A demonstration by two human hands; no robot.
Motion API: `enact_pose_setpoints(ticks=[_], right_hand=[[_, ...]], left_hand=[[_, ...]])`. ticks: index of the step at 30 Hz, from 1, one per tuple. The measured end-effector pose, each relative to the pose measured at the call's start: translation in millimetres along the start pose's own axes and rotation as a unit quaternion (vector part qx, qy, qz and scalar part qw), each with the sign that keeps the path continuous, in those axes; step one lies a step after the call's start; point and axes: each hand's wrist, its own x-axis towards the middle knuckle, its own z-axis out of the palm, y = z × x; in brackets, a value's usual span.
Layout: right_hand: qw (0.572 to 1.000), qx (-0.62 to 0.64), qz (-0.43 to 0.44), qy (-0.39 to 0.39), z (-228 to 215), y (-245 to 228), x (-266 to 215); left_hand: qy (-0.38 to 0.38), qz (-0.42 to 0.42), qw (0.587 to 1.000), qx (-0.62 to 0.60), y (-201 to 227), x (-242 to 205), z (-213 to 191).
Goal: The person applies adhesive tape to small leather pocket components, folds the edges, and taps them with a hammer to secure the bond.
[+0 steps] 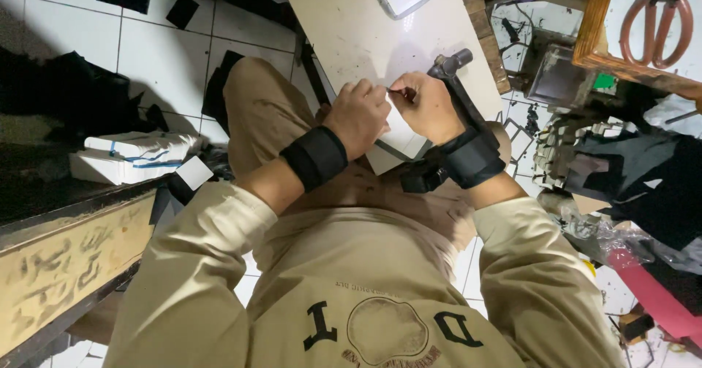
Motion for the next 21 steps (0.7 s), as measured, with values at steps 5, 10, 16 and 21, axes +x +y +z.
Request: enact_pose_setpoints(ticks=[5, 10, 16, 21], right_hand=[[1.000, -0.019, -0.011, 0.008, 6, 6, -1], [1.000, -0.007, -0.018, 0.008, 3, 4, -6], [0.990, -0.085, -0.109, 0.006, -2, 3, -9], [0.970, -0.165, -0.173, -0.042, -6, 2, -13]], left_hand=[[0.032, 0.010, 0.996, 0.082, 2, -4, 12], [-0.072, -0.031, 0.997, 0.019, 7, 5, -5], [-0.073, -0.041, 0.996, 0.017, 8, 7, -7], [-0.098, -0.054, 0.994, -0.010, 10, 9, -15]])
